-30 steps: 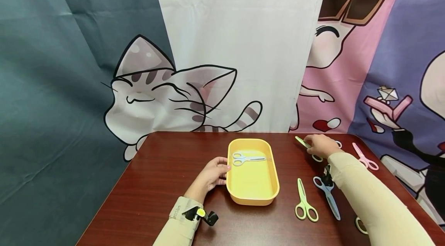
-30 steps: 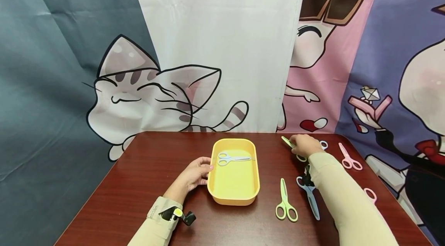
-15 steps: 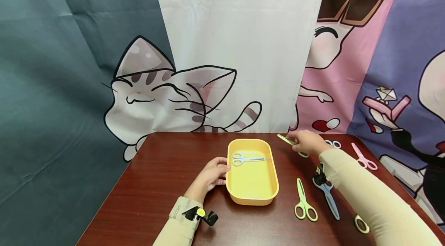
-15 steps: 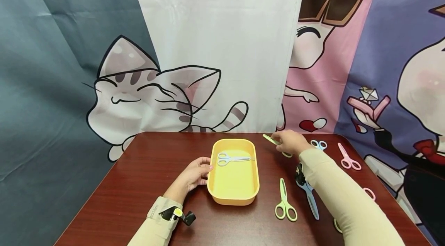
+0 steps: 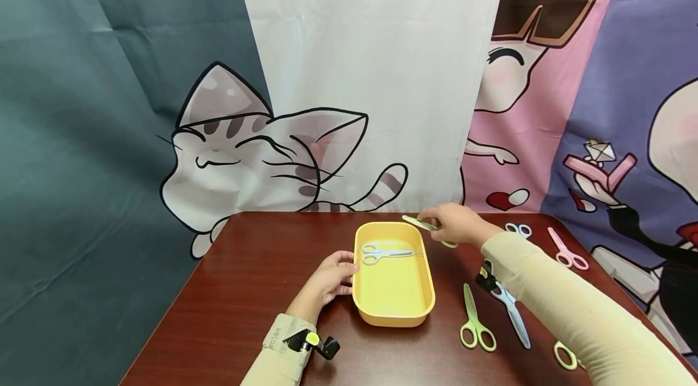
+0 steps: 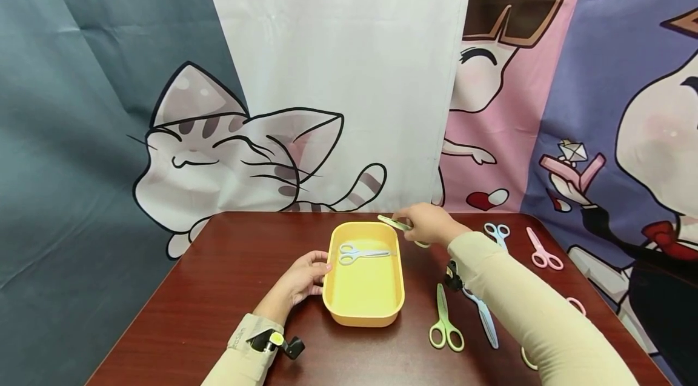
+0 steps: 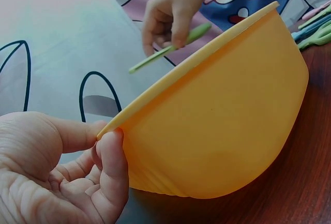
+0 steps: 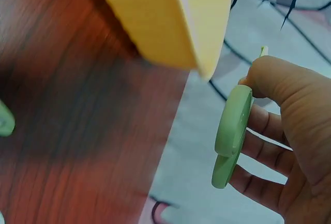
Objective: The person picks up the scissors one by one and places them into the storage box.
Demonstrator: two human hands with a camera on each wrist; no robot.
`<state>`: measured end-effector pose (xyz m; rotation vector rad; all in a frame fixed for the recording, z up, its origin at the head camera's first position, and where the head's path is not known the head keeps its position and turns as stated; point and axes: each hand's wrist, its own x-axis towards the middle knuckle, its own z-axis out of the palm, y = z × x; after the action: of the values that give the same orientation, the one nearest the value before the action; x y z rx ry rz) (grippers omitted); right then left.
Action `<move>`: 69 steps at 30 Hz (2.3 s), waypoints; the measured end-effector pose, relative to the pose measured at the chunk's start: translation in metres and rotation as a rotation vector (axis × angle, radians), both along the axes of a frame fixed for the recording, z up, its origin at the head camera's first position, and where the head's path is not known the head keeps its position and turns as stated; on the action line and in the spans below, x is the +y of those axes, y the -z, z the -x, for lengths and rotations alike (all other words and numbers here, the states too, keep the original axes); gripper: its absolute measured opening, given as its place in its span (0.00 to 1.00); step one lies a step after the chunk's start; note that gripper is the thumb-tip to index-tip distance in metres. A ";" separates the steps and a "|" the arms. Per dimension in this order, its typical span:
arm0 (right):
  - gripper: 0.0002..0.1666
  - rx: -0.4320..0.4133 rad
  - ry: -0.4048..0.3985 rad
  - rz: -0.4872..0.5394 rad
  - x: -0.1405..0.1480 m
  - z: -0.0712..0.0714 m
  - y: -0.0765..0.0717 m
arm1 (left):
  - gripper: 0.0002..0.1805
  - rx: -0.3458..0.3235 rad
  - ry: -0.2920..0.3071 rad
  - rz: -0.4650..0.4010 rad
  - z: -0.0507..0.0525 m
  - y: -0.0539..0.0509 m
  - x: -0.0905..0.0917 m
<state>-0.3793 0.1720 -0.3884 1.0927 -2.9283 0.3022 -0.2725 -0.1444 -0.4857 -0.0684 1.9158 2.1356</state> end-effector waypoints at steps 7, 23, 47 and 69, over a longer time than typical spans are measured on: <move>0.24 0.014 -0.111 -0.027 -0.027 -0.014 -0.003 | 0.21 0.002 -0.003 -0.009 -0.001 0.001 0.000; 0.22 0.024 -0.296 -0.036 -0.064 -0.037 0.019 | 0.22 0.000 -0.009 -0.004 0.001 0.001 0.001; 0.18 0.079 -0.300 -0.134 -0.079 -0.037 0.068 | 0.21 -0.004 -0.009 -0.005 0.001 0.002 0.001; 0.18 0.024 -0.282 -0.148 -0.074 -0.035 0.065 | 0.21 0.011 -0.015 0.022 0.001 0.000 0.003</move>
<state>-0.3442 0.0976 -0.4531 1.5207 -2.8106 0.0711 -0.2739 -0.1417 -0.4862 -0.0753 1.9511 2.1289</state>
